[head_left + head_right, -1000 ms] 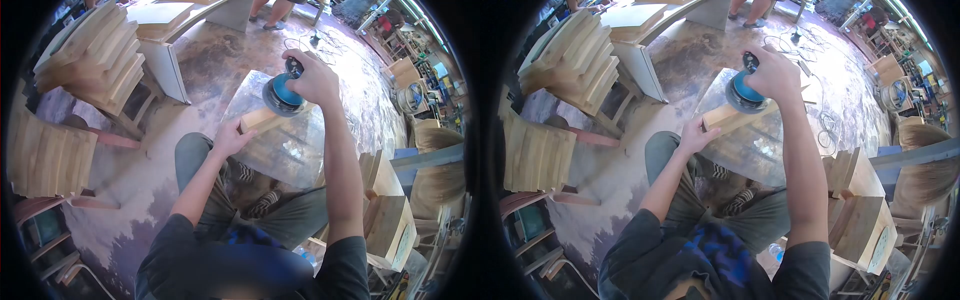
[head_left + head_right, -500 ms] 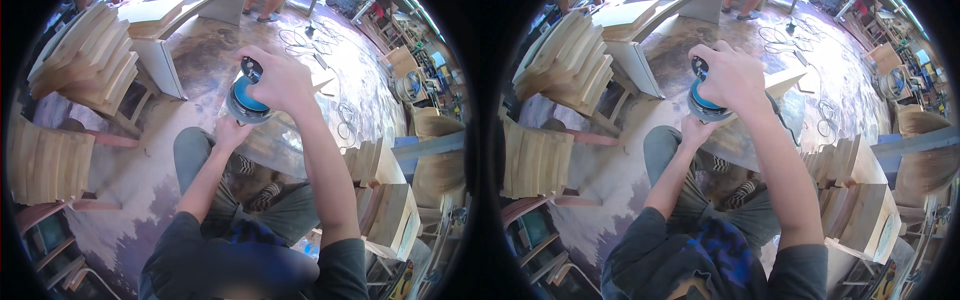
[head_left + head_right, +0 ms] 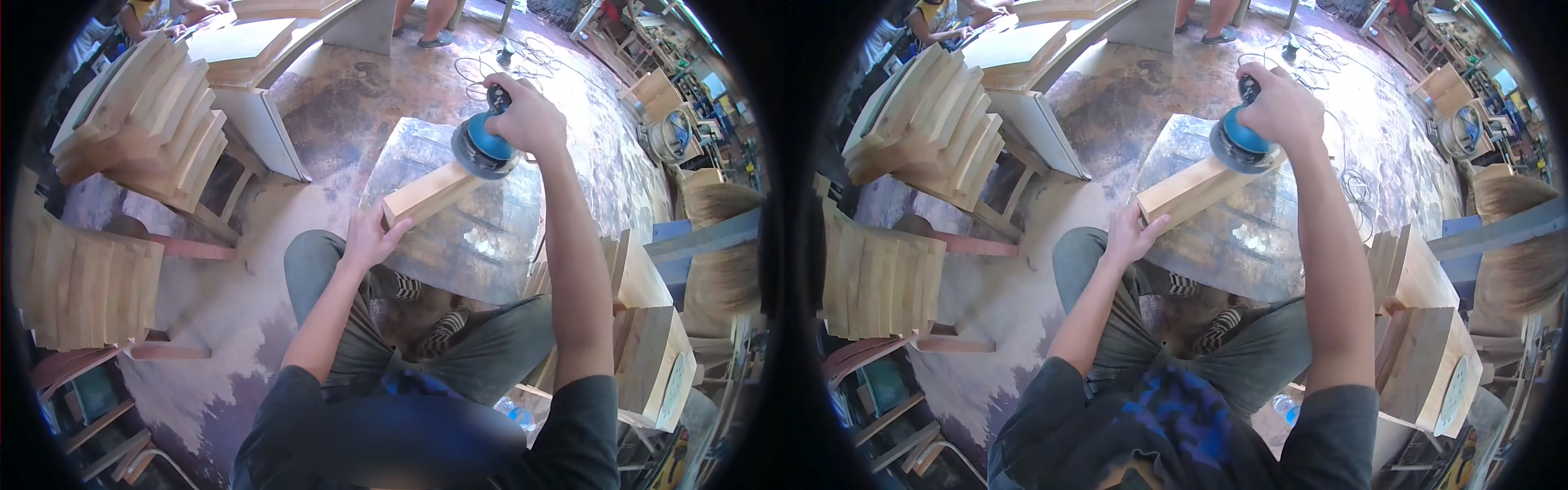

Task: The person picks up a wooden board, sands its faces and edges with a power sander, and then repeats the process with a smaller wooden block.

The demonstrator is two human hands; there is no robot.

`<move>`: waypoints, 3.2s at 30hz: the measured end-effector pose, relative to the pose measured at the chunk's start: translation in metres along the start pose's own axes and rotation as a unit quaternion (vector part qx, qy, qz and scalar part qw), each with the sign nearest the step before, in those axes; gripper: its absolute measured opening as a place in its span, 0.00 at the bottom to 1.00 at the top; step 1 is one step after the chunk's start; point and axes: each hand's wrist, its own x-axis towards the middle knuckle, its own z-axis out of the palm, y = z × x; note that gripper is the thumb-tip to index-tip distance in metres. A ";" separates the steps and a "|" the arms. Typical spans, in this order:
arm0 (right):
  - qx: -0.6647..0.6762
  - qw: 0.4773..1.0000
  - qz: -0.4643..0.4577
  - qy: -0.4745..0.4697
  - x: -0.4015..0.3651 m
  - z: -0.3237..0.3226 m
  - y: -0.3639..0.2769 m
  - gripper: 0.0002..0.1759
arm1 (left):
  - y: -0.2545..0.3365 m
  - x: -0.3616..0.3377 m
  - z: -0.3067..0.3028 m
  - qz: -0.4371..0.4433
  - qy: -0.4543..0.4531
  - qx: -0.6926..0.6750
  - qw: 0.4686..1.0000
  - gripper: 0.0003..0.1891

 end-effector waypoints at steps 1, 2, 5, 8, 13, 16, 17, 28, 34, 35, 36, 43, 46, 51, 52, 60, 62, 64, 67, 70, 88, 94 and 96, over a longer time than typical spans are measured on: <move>0.001 1.000 0.003 0.002 0.002 -0.001 0.002 0.34 | 0.004 0.000 -0.003 -0.016 -0.015 -0.005 1.000 0.24; -0.007 1.000 0.008 0.001 0.006 -0.002 0.004 0.36 | 0.007 0.001 -0.006 -0.031 -0.027 -0.010 0.999 0.24; -0.008 1.000 -0.005 0.014 0.000 0.005 0.000 0.37 | 0.009 0.002 -0.006 -0.007 -0.016 -0.001 1.000 0.24; 0.006 0.999 -0.037 0.026 -0.028 -0.001 -0.034 0.33 | 0.002 0.000 0.001 -0.008 0.001 -0.003 1.000 0.23; 0.026 0.997 -0.051 0.042 -0.076 -0.002 -0.084 0.30 | 0.004 -0.004 0.002 -0.021 0.000 0.000 1.000 0.23; 0.044 0.995 -0.079 0.039 -0.098 -0.006 -0.099 0.31 | 0.005 -0.002 0.002 -0.026 -0.001 0.007 1.000 0.22; 0.048 0.995 -0.074 0.039 -0.102 -0.007 -0.101 0.31 | 0.004 -0.001 0.001 -0.024 0.005 0.020 0.999 0.22; 0.010 1.000 -0.008 -0.012 -0.064 -0.010 -0.061 0.31 | 0.003 -0.002 0.006 -0.065 0.010 -0.023 0.998 0.24; -0.021 0.999 0.038 -0.004 -0.022 -0.005 0.005 0.34 | -0.002 -0.001 0.003 -0.054 -0.005 -0.003 0.999 0.26; -0.028 0.998 0.049 -0.005 -0.015 -0.005 0.014 0.35 | -0.004 0.000 0.003 -0.021 -0.003 0.024 0.999 0.26; -0.027 0.998 0.059 -0.002 -0.008 -0.003 0.024 0.37 | -0.005 -0.001 0.002 -0.021 -0.004 0.022 1.000 0.26; -0.022 0.999 0.006 0.032 0.034 0.007 0.068 0.38 | -0.007 0.003 -0.002 -0.024 -0.053 0.002 0.998 0.27; 0.052 0.988 -0.137 0.055 0.032 0.010 0.062 0.37 | -0.008 0.003 0.000 -0.016 -0.049 0.004 0.999 0.26; 0.063 0.983 -0.164 0.046 0.019 0.008 0.040 0.36 | -0.011 0.000 0.002 -0.013 -0.033 -0.019 0.999 0.25; 0.079 0.980 -0.175 0.050 0.019 0.011 0.040 0.36 | -0.012 0.000 0.002 -0.023 -0.036 -0.012 0.999 0.25; 0.096 0.971 -0.214 0.033 0.013 0.008 0.015 0.35 | -0.010 0.006 0.000 -0.023 -0.039 -0.003 0.999 0.27; 0.094 0.971 -0.215 0.038 0.012 0.008 0.020 0.35 | -0.011 0.005 -0.001 -0.035 -0.041 -0.014 0.998 0.26; 0.092 0.971 -0.218 0.042 0.015 0.008 0.032 0.35 | -0.013 0.004 -0.001 -0.035 -0.040 0.002 0.999 0.26; 0.091 0.978 -0.175 0.060 0.021 0.012 0.046 0.35 | -0.014 0.004 0.002 -0.042 -0.042 0.014 0.998 0.26; 0.103 0.971 -0.202 0.070 0.013 0.012 0.032 0.34 | -0.014 0.007 0.001 -0.038 -0.046 0.016 0.998 0.27; 0.056 0.990 -0.126 0.017 -0.067 -0.006 -0.021 0.28 | -0.014 0.004 0.007 -0.088 -0.042 -0.005 0.995 0.24; -0.021 0.999 0.040 -0.003 -0.035 -0.016 0.057 0.32 | -0.013 0.005 0.007 -0.054 -0.030 0.001 0.998 0.24; -0.018 0.999 0.036 -0.003 -0.036 -0.010 0.056 0.32 | -0.012 0.004 0.005 -0.099 -0.048 -0.001 0.994 0.23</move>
